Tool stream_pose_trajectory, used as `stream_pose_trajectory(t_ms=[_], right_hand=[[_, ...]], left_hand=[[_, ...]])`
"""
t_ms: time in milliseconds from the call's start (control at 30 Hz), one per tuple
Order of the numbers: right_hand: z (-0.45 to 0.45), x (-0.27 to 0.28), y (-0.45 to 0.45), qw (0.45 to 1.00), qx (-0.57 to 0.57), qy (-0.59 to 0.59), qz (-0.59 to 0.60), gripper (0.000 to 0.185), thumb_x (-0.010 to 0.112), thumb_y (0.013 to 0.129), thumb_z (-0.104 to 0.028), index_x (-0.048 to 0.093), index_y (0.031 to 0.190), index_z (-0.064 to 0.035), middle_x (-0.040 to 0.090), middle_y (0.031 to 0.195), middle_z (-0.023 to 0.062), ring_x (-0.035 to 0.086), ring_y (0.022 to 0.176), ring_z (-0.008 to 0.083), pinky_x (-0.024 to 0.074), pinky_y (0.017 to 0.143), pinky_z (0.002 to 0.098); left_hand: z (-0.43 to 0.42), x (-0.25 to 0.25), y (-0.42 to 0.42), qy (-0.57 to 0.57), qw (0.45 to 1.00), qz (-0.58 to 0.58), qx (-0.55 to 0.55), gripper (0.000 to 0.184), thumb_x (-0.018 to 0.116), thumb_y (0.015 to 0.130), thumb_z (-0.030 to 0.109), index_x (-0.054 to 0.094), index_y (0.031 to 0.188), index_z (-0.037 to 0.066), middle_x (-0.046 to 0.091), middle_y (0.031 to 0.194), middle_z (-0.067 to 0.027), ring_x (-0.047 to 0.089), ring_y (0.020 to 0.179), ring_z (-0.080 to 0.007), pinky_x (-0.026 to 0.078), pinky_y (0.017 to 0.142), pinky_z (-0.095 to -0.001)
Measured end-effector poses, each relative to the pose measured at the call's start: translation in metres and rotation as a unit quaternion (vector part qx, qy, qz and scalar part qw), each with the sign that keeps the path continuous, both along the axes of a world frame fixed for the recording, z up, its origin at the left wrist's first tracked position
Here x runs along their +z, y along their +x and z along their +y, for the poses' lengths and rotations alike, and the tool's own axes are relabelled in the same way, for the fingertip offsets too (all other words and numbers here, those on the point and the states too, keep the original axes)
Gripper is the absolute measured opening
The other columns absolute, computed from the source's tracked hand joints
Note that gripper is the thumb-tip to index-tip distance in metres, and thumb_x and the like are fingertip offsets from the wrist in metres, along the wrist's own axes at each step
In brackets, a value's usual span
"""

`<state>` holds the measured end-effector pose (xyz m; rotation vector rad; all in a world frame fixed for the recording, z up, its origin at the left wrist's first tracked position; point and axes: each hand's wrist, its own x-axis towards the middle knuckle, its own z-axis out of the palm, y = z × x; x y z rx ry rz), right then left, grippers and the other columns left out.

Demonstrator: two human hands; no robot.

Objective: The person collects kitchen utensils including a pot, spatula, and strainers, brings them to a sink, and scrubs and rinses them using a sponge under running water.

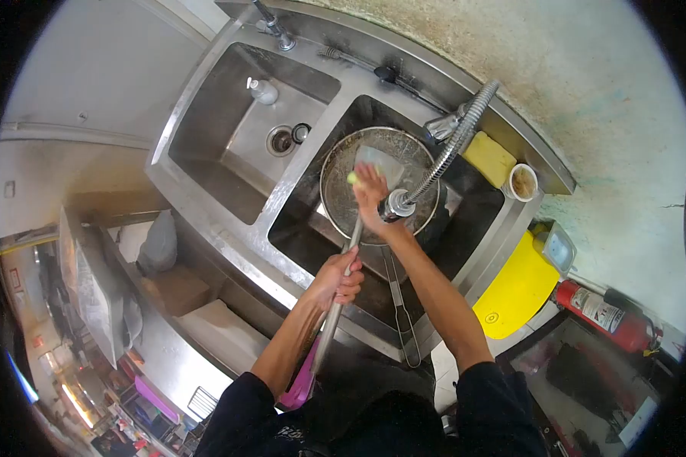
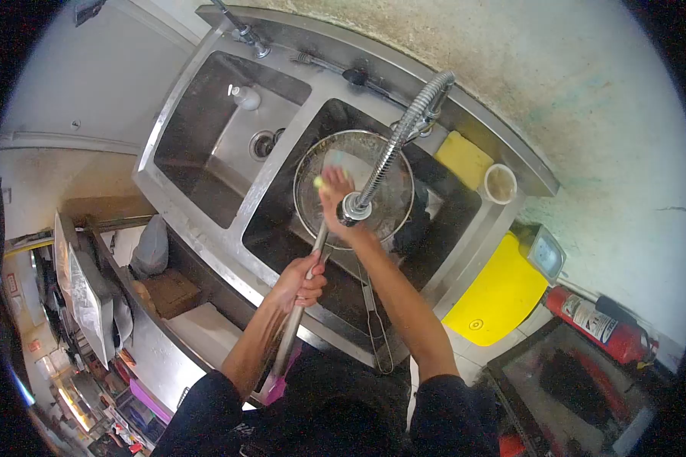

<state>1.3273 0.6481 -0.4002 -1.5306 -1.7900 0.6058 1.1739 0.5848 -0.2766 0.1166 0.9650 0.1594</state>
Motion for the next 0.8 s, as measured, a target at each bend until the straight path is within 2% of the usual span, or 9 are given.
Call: stream_pose_trajectory(t_ms=[67, 200, 267, 300, 400, 533, 600, 733, 800], right_hand=[[0.013, -0.035, 0.021, 0.996, -0.047, 0.044, -0.062, 0.037, 0.039, 0.092, -0.022, 0.047, 0.122, -0.0019, 0.04, 0.132, 0.0214, 0.036, 0.123, 0.0376, 0.0278, 0.101, 0.0487], [0.032, -0.03, 0.058, 0.967, -0.231, -0.11, 0.008, 0.038, 0.04, 0.091, -0.032, 0.059, 0.099, 0.0001, 0.059, 0.099, 0.0248, 0.055, 0.098, 0.0408, 0.042, 0.086, 0.0452], [0.041, -0.009, 0.061, 0.944, -0.224, -0.233, -0.065, 0.049, 0.039, 0.091, -0.042, 0.059, 0.093, 0.0028, 0.06, 0.09, 0.0259, 0.058, 0.084, 0.0428, 0.0427, 0.075, 0.0488], [0.045, 0.003, 0.062, 0.945, -0.222, -0.231, -0.065, 0.049, 0.039, 0.091, -0.042, 0.059, 0.093, 0.0028, 0.06, 0.09, 0.0259, 0.058, 0.084, 0.0428, 0.0427, 0.075, 0.0488], [0.051, 0.02, 0.044, 0.891, -0.415, -0.171, 0.067, 0.042, 0.043, 0.091, -0.037, 0.06, 0.087, 0.0005, 0.062, 0.084, 0.0218, 0.06, 0.078, 0.0411, 0.0443, 0.067, 0.0465], [0.021, -0.006, 0.019, 0.966, -0.257, -0.036, -0.013, 0.03, 0.05, 0.089, -0.03, 0.063, 0.092, -0.0029, 0.062, 0.096, 0.0203, 0.057, 0.094, 0.0383, 0.0422, 0.081, 0.0461], [0.004, 0.02, 0.002, 0.993, -0.037, 0.0, 0.11, 0.025, 0.052, 0.086, -0.024, 0.064, 0.098, -0.0053, 0.058, 0.111, 0.0182, 0.049, 0.112, 0.0333, 0.0356, 0.095, 0.0416], [0.014, 0.0, 0.017, 0.996, -0.027, -0.012, -0.083, 0.028, 0.047, 0.089, -0.022, 0.062, 0.105, -0.005, 0.048, 0.126, 0.0197, 0.036, 0.123, 0.0389, 0.0239, 0.105, 0.0425], [0.019, -0.008, 0.013, 0.998, -0.052, -0.025, 0.002, 0.028, 0.045, 0.09, -0.021, 0.062, 0.105, -0.004, 0.047, 0.128, 0.0196, 0.035, 0.124, 0.0396, 0.0239, 0.105, 0.0426]], left_hand=[[-0.001, 0.012, 0.002, 0.012, 1.0, 0.009, -0.007, 0.039, 0.041, 0.092, 0.046, 0.037, 0.07, 0.015, 0.025, 0.048, 0.0071, 0.02, 0.033, -0.0021, 0.015, 0.026, -0.0194], [-0.02, 0.017, -0.002, 0.003, 1.0, -0.006, -0.011, 0.04, 0.039, 0.093, 0.047, 0.038, 0.068, 0.016, 0.024, 0.047, 0.0083, 0.02, 0.032, -0.0011, 0.015, 0.025, -0.0184], [-0.019, 0.011, -0.004, -0.009, 1.0, -0.02, 0.004, 0.04, 0.039, 0.093, 0.047, 0.038, 0.068, 0.016, 0.025, 0.046, 0.0082, 0.019, 0.032, -0.0011, 0.015, 0.025, -0.0184], [-0.018, 0.008, -0.004, -0.022, 0.999, -0.035, 0.017, 0.04, 0.039, 0.093, 0.048, 0.038, 0.068, 0.016, 0.025, 0.046, 0.0081, 0.019, 0.032, -0.001, 0.015, 0.025, -0.0184], [-0.011, -0.005, -0.002, -0.054, 0.993, -0.094, 0.052, 0.04, 0.04, 0.092, 0.048, 0.037, 0.069, 0.016, 0.024, 0.046, 0.0079, 0.019, 0.032, -0.0017, 0.014, 0.026, -0.0188], [-0.001, -0.011, -0.001, -0.068, 0.989, -0.124, 0.052, 0.041, 0.038, 0.092, 0.049, 0.037, 0.067, 0.016, 0.024, 0.046, 0.0082, 0.018, 0.032, -0.0015, 0.014, 0.026, -0.0183], [0.009, -0.016, 0.0, -0.038, 0.995, -0.074, 0.054, 0.042, 0.038, 0.092, 0.05, 0.038, 0.067, 0.016, 0.024, 0.046, 0.0082, 0.019, 0.032, -0.0014, 0.014, 0.026, -0.0182], [0.002, -0.023, 0.0, -0.045, 0.996, -0.075, 0.015, 0.044, 0.035, 0.093, 0.05, 0.041, 0.066, 0.016, 0.025, 0.045, 0.0084, 0.019, 0.03, -0.0013, 0.015, 0.024, -0.0188], [0.004, -0.027, 0.01, -0.049, 0.994, -0.087, 0.033, 0.046, 0.034, 0.092, 0.054, 0.042, 0.066, 0.016, 0.025, 0.045, 0.0085, 0.019, 0.03, -0.0015, 0.016, 0.023, -0.0188]])
